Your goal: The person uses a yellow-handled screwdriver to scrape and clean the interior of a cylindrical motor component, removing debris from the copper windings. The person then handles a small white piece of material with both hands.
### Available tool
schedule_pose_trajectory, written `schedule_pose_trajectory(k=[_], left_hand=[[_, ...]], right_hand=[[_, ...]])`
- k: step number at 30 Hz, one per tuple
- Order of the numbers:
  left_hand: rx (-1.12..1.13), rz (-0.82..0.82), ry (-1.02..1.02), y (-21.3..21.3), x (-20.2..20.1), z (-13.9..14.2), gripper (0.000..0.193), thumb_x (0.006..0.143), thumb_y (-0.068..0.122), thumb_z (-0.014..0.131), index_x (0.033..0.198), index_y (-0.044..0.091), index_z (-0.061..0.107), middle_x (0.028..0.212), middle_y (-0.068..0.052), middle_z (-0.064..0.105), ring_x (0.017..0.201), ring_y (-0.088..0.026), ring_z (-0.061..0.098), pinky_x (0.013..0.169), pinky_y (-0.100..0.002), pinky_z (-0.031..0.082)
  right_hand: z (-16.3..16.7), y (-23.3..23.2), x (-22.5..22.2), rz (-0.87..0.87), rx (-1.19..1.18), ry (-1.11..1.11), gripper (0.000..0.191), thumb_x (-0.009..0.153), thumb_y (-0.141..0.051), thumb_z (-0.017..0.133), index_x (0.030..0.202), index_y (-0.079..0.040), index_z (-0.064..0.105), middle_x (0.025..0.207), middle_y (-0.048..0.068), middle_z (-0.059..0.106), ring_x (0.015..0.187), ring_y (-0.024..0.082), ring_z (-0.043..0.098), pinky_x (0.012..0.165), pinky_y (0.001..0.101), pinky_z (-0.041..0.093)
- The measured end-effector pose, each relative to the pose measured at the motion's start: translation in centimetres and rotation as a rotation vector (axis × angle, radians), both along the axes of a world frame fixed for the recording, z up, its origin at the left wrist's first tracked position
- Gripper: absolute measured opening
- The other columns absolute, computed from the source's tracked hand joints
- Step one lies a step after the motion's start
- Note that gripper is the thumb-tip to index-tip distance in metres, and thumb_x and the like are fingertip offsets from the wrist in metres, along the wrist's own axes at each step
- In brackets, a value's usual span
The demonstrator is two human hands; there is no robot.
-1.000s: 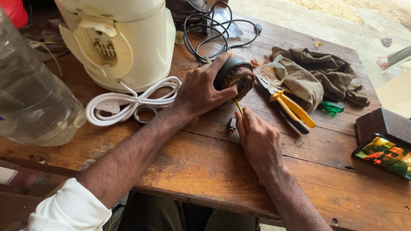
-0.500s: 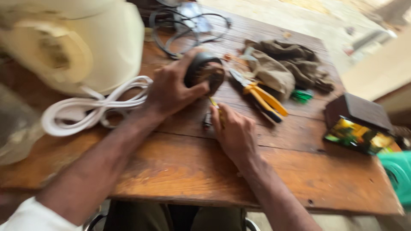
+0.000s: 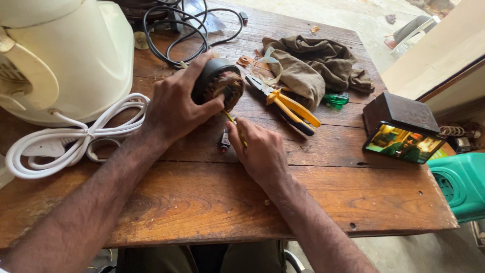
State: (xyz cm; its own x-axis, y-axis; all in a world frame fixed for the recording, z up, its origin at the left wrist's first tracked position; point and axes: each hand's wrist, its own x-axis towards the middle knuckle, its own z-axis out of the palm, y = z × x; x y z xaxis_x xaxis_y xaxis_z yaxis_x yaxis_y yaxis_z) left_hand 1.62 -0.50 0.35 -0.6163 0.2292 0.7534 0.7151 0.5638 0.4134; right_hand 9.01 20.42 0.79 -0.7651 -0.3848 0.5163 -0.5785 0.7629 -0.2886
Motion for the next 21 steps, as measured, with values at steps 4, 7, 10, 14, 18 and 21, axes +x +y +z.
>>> schedule_pose_trajectory(k=[4,7,10,14,18,21], left_hand=[[0.019,-0.002,-0.052,-0.6,-0.4,-0.2,0.068,0.1,0.046,0.067,0.146,0.0,0.049,0.104,-0.025,0.073,0.086,-0.035,0.078,0.073,-0.045,0.07],[0.024,0.007,-0.08,-0.6,-0.8,-0.4,0.069,0.099,0.048,0.066,0.144,-0.001,0.05,0.104,-0.024,0.074,0.087,-0.034,0.078,0.073,-0.043,0.07],[0.018,0.005,-0.051,-0.7,-1.0,-0.7,0.071,0.098,0.049,0.067,0.144,-0.002,0.051,0.105,-0.023,0.075,0.088,-0.033,0.078,0.077,-0.045,0.069],[0.007,0.018,-0.043,-0.7,-1.2,-0.8,0.071,0.099,0.051,0.067,0.143,-0.003,0.052,0.103,-0.023,0.075,0.087,-0.033,0.078,0.077,-0.046,0.069],[0.013,0.014,-0.061,-0.6,-1.3,-0.9,0.073,0.099,0.053,0.066,0.142,-0.003,0.052,0.101,-0.023,0.075,0.086,-0.033,0.078,0.075,-0.046,0.069],[0.013,0.017,-0.04,-0.6,-1.4,-0.9,0.072,0.1,0.053,0.066,0.143,-0.003,0.053,0.101,-0.023,0.075,0.086,-0.033,0.079,0.078,-0.046,0.069]], right_hand=[[0.1,-0.3,-0.1,-0.019,0.069,0.133,0.023,0.106,-0.024,0.063,0.096,-0.004,0.067,0.067,0.011,0.07,0.051,0.022,0.068,0.047,0.0383,0.055],[0.2,-0.5,-0.1,-0.031,0.104,0.147,0.023,0.106,-0.024,0.064,0.094,-0.004,0.066,0.067,0.011,0.07,0.05,0.022,0.067,0.047,0.0378,0.055],[0.3,-0.5,0.1,-0.013,0.093,0.205,0.021,0.105,-0.022,0.065,0.097,-0.003,0.067,0.07,0.011,0.071,0.054,0.022,0.068,0.051,0.0375,0.056],[0.3,-0.5,0.0,-0.007,0.098,0.258,0.021,0.104,-0.021,0.067,0.098,-0.002,0.066,0.075,0.011,0.072,0.059,0.023,0.07,0.055,0.0367,0.057],[0.1,-0.5,0.0,0.0,0.108,0.292,0.021,0.104,-0.021,0.067,0.101,0.0,0.066,0.075,0.011,0.072,0.06,0.023,0.071,0.055,0.0361,0.057],[0.0,-0.4,-0.1,-0.006,0.131,0.299,0.021,0.105,-0.021,0.067,0.099,-0.001,0.065,0.075,0.01,0.071,0.061,0.023,0.071,0.055,0.0358,0.057]])
